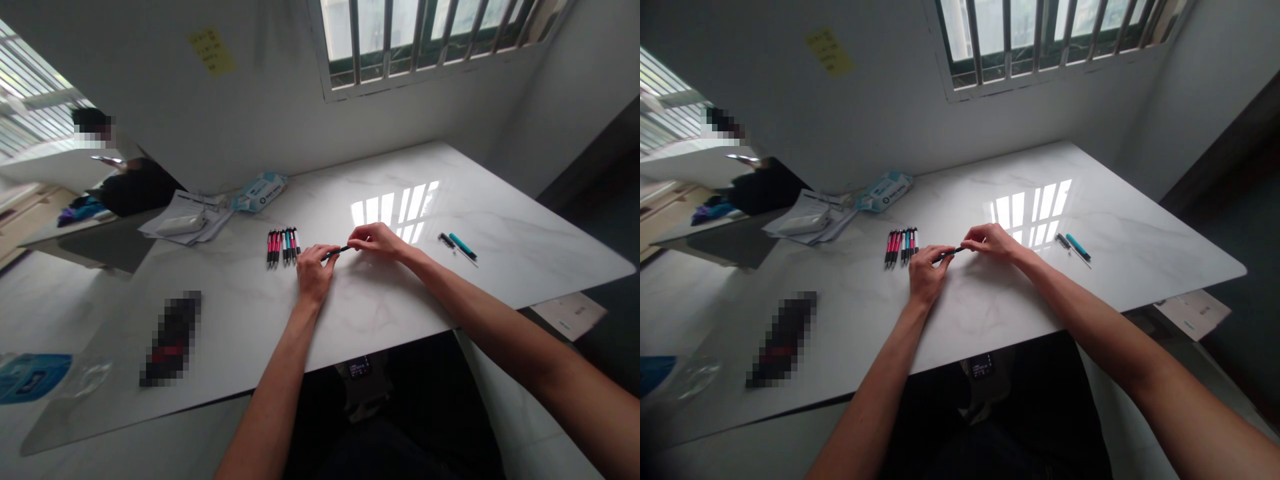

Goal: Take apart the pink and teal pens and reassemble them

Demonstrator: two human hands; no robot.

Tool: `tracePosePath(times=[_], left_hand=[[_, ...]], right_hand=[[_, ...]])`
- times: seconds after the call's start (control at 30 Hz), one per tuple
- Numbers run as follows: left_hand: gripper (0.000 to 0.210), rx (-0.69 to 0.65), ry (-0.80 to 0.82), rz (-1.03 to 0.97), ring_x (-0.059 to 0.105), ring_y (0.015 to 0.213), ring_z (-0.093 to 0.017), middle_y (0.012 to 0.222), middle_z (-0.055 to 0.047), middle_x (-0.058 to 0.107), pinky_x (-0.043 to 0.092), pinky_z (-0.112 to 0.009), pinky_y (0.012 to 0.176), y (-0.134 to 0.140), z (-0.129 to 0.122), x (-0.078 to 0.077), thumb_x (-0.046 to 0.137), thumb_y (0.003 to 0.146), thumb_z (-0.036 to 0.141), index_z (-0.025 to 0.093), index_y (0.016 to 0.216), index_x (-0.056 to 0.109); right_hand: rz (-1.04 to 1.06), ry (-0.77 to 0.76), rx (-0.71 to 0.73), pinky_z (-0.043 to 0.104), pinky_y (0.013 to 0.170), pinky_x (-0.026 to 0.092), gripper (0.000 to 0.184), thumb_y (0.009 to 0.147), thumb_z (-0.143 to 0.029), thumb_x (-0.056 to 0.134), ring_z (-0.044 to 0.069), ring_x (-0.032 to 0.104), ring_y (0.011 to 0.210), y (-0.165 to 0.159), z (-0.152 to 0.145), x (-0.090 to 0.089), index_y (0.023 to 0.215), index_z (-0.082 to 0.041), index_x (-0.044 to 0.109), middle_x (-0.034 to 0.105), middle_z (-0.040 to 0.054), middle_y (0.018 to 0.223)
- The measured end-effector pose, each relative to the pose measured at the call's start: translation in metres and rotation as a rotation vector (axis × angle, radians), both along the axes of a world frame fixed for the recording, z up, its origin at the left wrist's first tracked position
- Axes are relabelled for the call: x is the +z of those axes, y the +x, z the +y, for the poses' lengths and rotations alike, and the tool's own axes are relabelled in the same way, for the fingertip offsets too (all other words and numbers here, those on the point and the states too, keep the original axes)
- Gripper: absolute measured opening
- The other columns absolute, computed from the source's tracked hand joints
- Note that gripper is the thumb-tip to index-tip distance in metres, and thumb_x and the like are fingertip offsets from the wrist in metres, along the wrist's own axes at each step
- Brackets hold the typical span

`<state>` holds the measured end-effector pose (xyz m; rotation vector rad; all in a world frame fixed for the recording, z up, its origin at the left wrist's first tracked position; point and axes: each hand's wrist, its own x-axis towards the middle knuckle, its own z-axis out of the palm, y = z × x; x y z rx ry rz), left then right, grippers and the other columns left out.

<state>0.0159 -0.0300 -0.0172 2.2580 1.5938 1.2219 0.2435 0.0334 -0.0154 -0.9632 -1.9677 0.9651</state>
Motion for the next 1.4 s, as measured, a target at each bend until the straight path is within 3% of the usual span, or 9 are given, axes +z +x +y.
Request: tracePosePath(times=[0.2, 0.37, 0.57, 0.7, 0.8, 0.93, 1.13, 1.3, 1.4], left_hand=[[0.018, -0.026, -0.039, -0.046, 0.075, 0.098, -0.024, 0.105, -0.003, 0.082, 0.056, -0.041, 0.092, 0.0013, -0.0011, 0.0028, 0.077, 0.093, 0.015, 0.028, 0.104, 0.082], [0.019, -0.040, -0.051, -0.074, 0.076, 0.099, -0.023, 0.105, -0.003, 0.082, 0.058, -0.039, 0.090, 0.0010, -0.0017, 0.0032, 0.077, 0.093, 0.015, 0.028, 0.104, 0.082], [0.018, -0.030, -0.035, -0.042, 0.077, 0.099, -0.023, 0.105, -0.003, 0.082, 0.057, -0.040, 0.094, 0.0012, -0.0015, 0.0029, 0.077, 0.093, 0.016, 0.028, 0.104, 0.082], [0.017, -0.032, -0.031, -0.070, 0.077, 0.098, -0.023, 0.104, -0.003, 0.082, 0.059, -0.040, 0.092, 0.0005, -0.0012, 0.0034, 0.077, 0.093, 0.016, 0.028, 0.104, 0.082], [0.016, -0.033, -0.034, -0.083, 0.077, 0.099, -0.024, 0.105, -0.004, 0.082, 0.060, -0.041, 0.092, -0.0001, -0.0017, 0.0042, 0.076, 0.093, 0.017, 0.028, 0.104, 0.082], [0.016, -0.031, -0.036, -0.074, 0.078, 0.100, -0.024, 0.105, -0.004, 0.082, 0.061, -0.041, 0.091, 0.0004, -0.0028, 0.0057, 0.075, 0.094, 0.019, 0.028, 0.105, 0.082], [0.016, -0.036, -0.031, -0.065, 0.078, 0.098, -0.024, 0.105, -0.004, 0.082, 0.060, -0.041, 0.093, 0.0000, -0.0019, 0.0044, 0.076, 0.093, 0.017, 0.027, 0.104, 0.082], [0.017, -0.053, -0.037, -0.075, 0.078, 0.098, -0.023, 0.105, -0.004, 0.083, 0.062, -0.040, 0.090, 0.0001, -0.0010, 0.0027, 0.077, 0.092, 0.017, 0.027, 0.104, 0.082], [0.015, -0.049, -0.044, -0.066, 0.078, 0.097, -0.023, 0.105, -0.004, 0.083, 0.062, -0.040, 0.091, 0.0009, -0.0012, 0.0032, 0.077, 0.092, 0.018, 0.027, 0.103, 0.082]], right_hand=[[-0.042, -0.019, -0.034, 0.029, 0.064, 0.042, 0.035, 0.092, -0.051, 0.072, 0.014, 0.058, 0.065, -0.0013, -0.0009, -0.0009, 0.083, -0.018, 0.079, 0.071, 0.0024, 0.070], [0.018, 0.069, -0.001, 0.029, 0.074, 0.046, 0.029, 0.084, -0.046, 0.083, 0.018, 0.064, 0.083, -0.0009, -0.0009, -0.0014, 0.095, -0.020, 0.081, 0.076, 0.0044, 0.088], [-0.103, 0.055, -0.047, 0.030, 0.066, 0.040, 0.044, 0.099, -0.055, 0.065, 0.015, 0.056, 0.065, 0.0002, 0.0013, -0.0026, 0.079, -0.018, 0.079, 0.069, 0.0035, 0.072], [-0.027, 0.141, 0.001, 0.030, 0.076, 0.046, 0.027, 0.087, -0.044, 0.082, 0.019, 0.064, 0.084, 0.0015, -0.0007, -0.0009, 0.102, -0.022, 0.080, 0.074, 0.0042, 0.091], [-0.043, 0.187, -0.011, 0.030, 0.076, 0.046, 0.016, 0.089, -0.038, 0.081, 0.019, 0.062, 0.084, 0.0011, -0.0007, 0.0000, 0.091, -0.022, 0.079, 0.073, 0.0043, 0.087], [-0.134, 0.148, -0.012, 0.031, 0.072, 0.042, 0.032, 0.097, -0.047, 0.073, 0.017, 0.059, 0.075, 0.0005, 0.0009, -0.0001, 0.081, -0.021, 0.080, 0.071, 0.0044, 0.079], [-0.028, 0.194, 0.020, 0.030, 0.077, 0.047, 0.022, 0.087, -0.039, 0.086, 0.020, 0.063, 0.088, 0.0023, 0.0006, 0.0000, 0.100, -0.023, 0.082, 0.074, 0.0061, 0.098], [-0.107, 0.192, -0.016, 0.031, 0.072, 0.042, 0.034, 0.098, -0.048, 0.073, 0.017, 0.059, 0.076, 0.0017, 0.0013, 0.0007, 0.081, -0.020, 0.081, 0.072, 0.0065, 0.087], [-0.110, 0.148, -0.003, 0.031, 0.072, 0.042, 0.035, 0.097, -0.051, 0.074, 0.017, 0.060, 0.076, 0.0029, -0.0002, 0.0027, 0.085, -0.019, 0.082, 0.072, 0.0067, 0.089]])
